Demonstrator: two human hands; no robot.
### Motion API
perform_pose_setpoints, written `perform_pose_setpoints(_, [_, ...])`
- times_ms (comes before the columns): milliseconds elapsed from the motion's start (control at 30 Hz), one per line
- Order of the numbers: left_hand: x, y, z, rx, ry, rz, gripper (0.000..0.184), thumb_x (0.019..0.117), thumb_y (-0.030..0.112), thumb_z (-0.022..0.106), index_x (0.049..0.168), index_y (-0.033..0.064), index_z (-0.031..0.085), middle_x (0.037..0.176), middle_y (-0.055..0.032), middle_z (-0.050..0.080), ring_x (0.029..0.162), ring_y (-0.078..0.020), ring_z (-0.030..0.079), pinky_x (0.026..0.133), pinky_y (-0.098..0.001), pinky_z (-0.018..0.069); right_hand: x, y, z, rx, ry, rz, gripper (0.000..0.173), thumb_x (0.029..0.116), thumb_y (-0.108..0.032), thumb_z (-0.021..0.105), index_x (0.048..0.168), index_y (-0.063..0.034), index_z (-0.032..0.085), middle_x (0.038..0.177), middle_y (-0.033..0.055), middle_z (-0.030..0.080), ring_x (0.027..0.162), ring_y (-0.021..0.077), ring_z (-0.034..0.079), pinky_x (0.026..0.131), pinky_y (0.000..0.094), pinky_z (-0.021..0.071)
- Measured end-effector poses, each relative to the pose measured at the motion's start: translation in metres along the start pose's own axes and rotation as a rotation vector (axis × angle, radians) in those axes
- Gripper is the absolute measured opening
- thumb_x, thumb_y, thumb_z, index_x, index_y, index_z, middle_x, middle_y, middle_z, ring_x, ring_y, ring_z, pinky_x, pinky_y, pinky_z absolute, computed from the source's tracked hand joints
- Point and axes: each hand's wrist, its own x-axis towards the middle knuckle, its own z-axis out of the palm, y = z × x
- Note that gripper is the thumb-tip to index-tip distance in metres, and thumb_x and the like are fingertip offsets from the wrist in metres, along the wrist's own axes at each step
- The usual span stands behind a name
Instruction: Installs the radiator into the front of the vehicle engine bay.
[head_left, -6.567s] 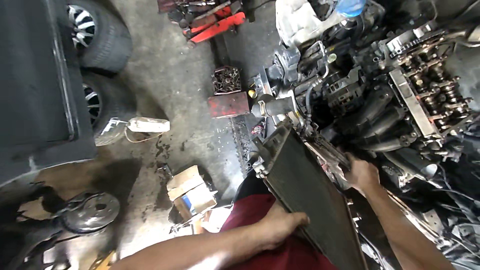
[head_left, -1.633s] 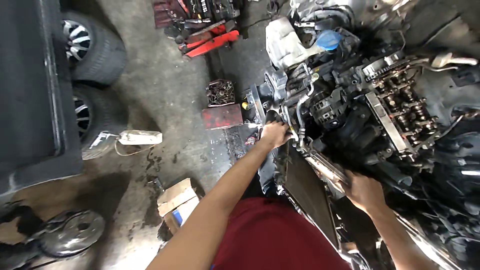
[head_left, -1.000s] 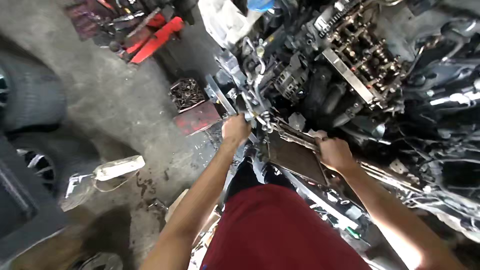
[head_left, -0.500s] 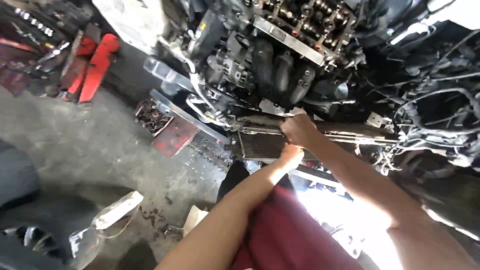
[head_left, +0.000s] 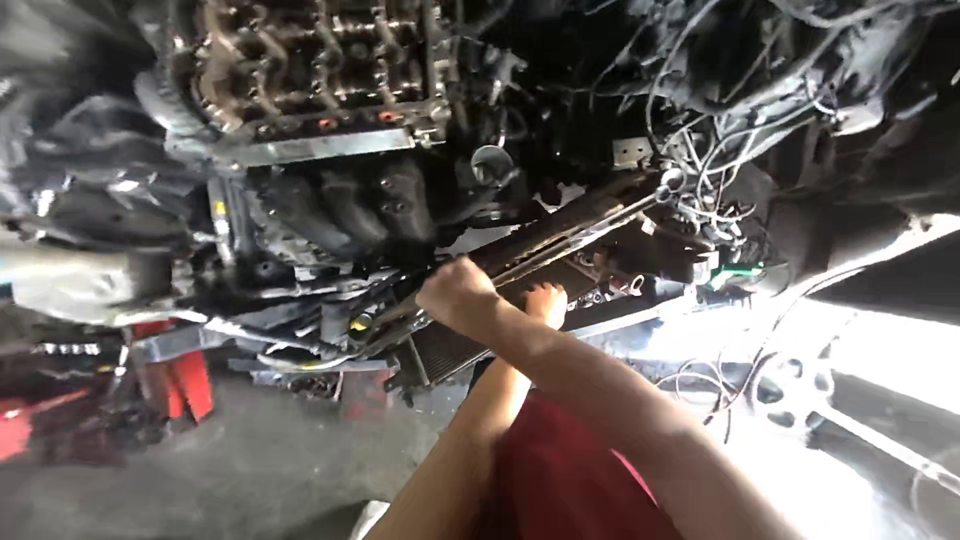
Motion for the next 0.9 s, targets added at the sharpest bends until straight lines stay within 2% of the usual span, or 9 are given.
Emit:
perform_pose_setpoints(67, [0.057,-0.006,0.042,0.016,0.125,0.017,0.057,0.1033,0.01,0.051,0.156,-0.0038,0.033,0.154,-0.0309,0.042,0.139,-0.0482,0.046,0.109,-0.0601,0.0419,0.003,0.002,0.001,0.018,-0.025,-0.019,0.022,0.1014,0.001,0.052,0.114,0.0024,0.07,0.115,0.0193,0.07,0.108,0.0367,0.067,0.089,0.0572,0.0519])
perform_pose_setpoints(100, [0.093,-0.015,0.077,-0.006,0.374,0.056,0.047,0.1005,0.011,0.051,0.146,-0.0036,0.052,0.138,-0.0309,0.058,0.124,-0.0488,0.06,0.098,-0.0626,0.0492,0.006,0.004,0.001,0.015,-0.034,-0.03,0.022,0.101,0.003,0.051,0.115,0.0037,0.069,0.116,0.0202,0.07,0.11,0.0372,0.066,0.09,0.0577,0.0514])
perform_pose_setpoints(133, [0.116,-0.019,0.089,-0.012,0.406,0.056,0.041,0.1037,0.014,0.048,0.14,-0.0024,0.057,0.132,-0.0293,0.063,0.12,-0.0476,0.062,0.097,-0.0627,0.0499,0.006,0.005,0.001,0.014,-0.039,-0.039,0.022,0.1005,0.004,0.051,0.115,0.0048,0.068,0.116,0.021,0.069,0.11,0.0376,0.066,0.09,0.0578,0.0513])
perform_pose_setpoints(300, [0.124,-0.013,0.075,0.04,0.136,0.002,0.039,0.1084,0.014,0.037,0.134,0.0005,0.062,0.135,-0.0224,0.064,0.128,-0.0416,0.059,0.104,-0.0613,0.0464,0.008,0.006,0.002,-0.055,-0.015,-0.082,0.02,0.1,0.006,0.05,0.111,0.0089,0.066,0.113,0.0236,0.068,0.107,0.0385,0.065,0.087,0.056,0.0521])
perform_pose_setpoints(433, [0.13,-0.021,0.081,0.132,0.16,0.004,0.038,0.1068,0.015,0.038,0.132,0.0011,0.063,0.13,-0.0215,0.067,0.123,-0.0407,0.063,0.099,-0.0604,0.0506,0.013,0.009,0.008,-0.045,0.014,-0.092,0.019,0.0993,0.005,0.051,0.109,0.0072,0.067,0.112,0.0222,0.068,0.108,0.0381,0.065,0.088,0.0563,0.0518])
perform_pose_setpoints(633, [0.119,-0.03,0.09,0.143,0.232,0.02,0.039,0.1038,0.01,0.043,0.136,-0.0022,0.062,0.124,-0.0229,0.07,0.118,-0.0415,0.066,0.099,-0.059,0.0516,0.02,0.011,0.015,-0.006,0.059,-0.071,0.019,0.0994,0.005,0.051,0.105,0.0064,0.069,0.11,0.0216,0.07,0.106,0.0383,0.066,0.087,0.0575,0.0519])
perform_pose_setpoints(700, [0.106,-0.026,0.088,0.182,0.222,0.012,0.043,0.1061,0.012,0.039,0.143,-0.0052,0.053,0.126,-0.0244,0.068,0.118,-0.0412,0.066,0.098,-0.0562,0.0515,0.018,0.009,0.014,-0.006,0.066,-0.072,0.02,0.0997,0.005,0.051,0.105,0.0066,0.07,0.109,0.0219,0.07,0.106,0.0386,0.066,0.087,0.0572,0.0523])
perform_pose_setpoints(833, [0.021,0.01,0.026,0.206,-0.075,-0.042,0.048,0.111,0.008,0.032,0.156,-0.0068,0.03,0.15,-0.0278,0.05,0.14,-0.0424,0.05,0.112,-0.0542,0.0406,0.014,0.005,0.008,0.012,0.045,-0.04,0.022,0.1016,0.004,0.049,0.108,0.0085,0.068,0.113,0.0241,0.069,0.111,0.0404,0.065,0.093,0.0594,0.0494])
perform_pose_setpoints(900, [0.011,0.013,0.032,0.209,0.007,-0.054,0.05,0.1104,0.006,0.032,0.159,-0.0064,0.025,0.15,-0.0292,0.05,0.138,-0.0447,0.05,0.112,-0.0558,0.04,0.014,0.006,0.009,0.024,0.053,-0.016,0.024,0.1027,0.003,0.046,0.112,0.0081,0.068,0.116,0.0237,0.069,0.114,0.0401,0.064,0.097,0.0606,0.047])
